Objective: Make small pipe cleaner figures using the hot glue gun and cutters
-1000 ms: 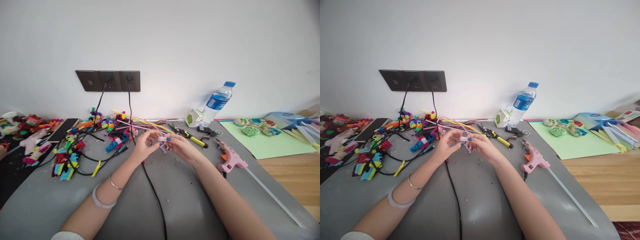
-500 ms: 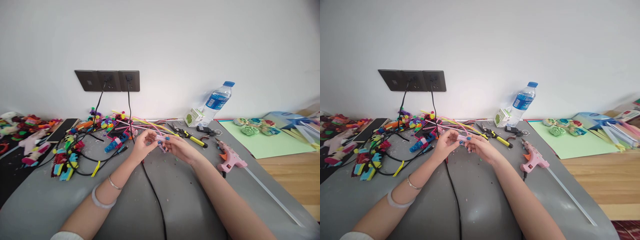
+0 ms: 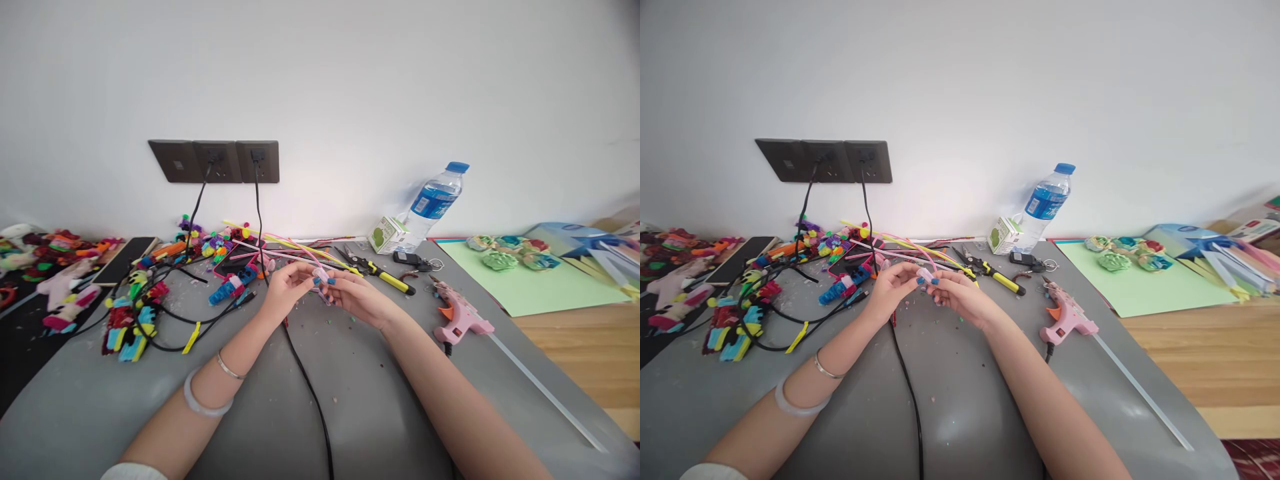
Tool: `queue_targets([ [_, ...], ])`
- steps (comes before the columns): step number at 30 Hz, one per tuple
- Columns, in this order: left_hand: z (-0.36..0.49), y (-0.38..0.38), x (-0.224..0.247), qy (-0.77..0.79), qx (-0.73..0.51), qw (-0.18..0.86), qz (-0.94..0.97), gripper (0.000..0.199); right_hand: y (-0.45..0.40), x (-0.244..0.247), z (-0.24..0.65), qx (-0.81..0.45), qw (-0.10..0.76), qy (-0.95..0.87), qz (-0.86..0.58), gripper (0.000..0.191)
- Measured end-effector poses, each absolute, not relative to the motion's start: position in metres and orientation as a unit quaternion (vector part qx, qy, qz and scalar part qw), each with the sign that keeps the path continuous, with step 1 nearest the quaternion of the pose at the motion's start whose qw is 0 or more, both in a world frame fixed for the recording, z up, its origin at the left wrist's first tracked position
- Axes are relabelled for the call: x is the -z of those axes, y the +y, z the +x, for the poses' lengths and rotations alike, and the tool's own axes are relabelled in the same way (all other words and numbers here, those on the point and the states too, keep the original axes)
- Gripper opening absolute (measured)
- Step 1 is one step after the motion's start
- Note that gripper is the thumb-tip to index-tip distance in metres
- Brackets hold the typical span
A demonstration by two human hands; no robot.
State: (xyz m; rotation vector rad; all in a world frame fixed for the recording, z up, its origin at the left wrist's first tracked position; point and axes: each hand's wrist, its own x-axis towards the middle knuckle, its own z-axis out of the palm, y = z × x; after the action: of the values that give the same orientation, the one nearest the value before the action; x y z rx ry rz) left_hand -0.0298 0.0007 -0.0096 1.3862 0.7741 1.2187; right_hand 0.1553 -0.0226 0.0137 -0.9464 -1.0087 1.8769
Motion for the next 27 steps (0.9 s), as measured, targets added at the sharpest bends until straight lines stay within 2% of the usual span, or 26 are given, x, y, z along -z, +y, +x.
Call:
queue_targets([
  [10,-0.030,0.001,0.009,0.336,-0.514,0.539,0.576,0.032,-0.023,-0.015,0.156,-0.736,0.400,-0.401,-0.371,0.027],
  [15,-0.030,0.001,0.007,0.331,-0.507,0.563,0.563,0.035,-0.017,-0.019,0.164,-0.699,0.442,-0.409,-0.387,0.034],
  [18,-0.031,0.001,0.008,0.327,-0.492,0.577,0.564,0.036,-0.012,-0.025,0.177,-0.610,0.509,-0.435,-0.424,0.033],
  [21,-0.031,0.001,0.008,0.328,-0.478,0.585,0.568,0.036,-0.016,-0.037,0.193,-0.450,0.583,-0.491,-0.466,0.039],
  [23,-0.032,0.002,0.008,0.333,-0.477,0.583,0.567,0.036,-0.029,-0.046,0.204,-0.382,0.586,-0.517,-0.494,0.035],
  [26,-0.031,0.002,0.009,0.340,-0.482,0.578,0.564,0.035,-0.062,-0.053,0.222,-0.319,0.573,-0.510,-0.557,0.011],
  [27,-0.030,0.002,0.009,0.342,-0.483,0.580,0.559,0.034,-0.076,-0.052,0.228,-0.289,0.549,-0.510,-0.595,0.013],
])
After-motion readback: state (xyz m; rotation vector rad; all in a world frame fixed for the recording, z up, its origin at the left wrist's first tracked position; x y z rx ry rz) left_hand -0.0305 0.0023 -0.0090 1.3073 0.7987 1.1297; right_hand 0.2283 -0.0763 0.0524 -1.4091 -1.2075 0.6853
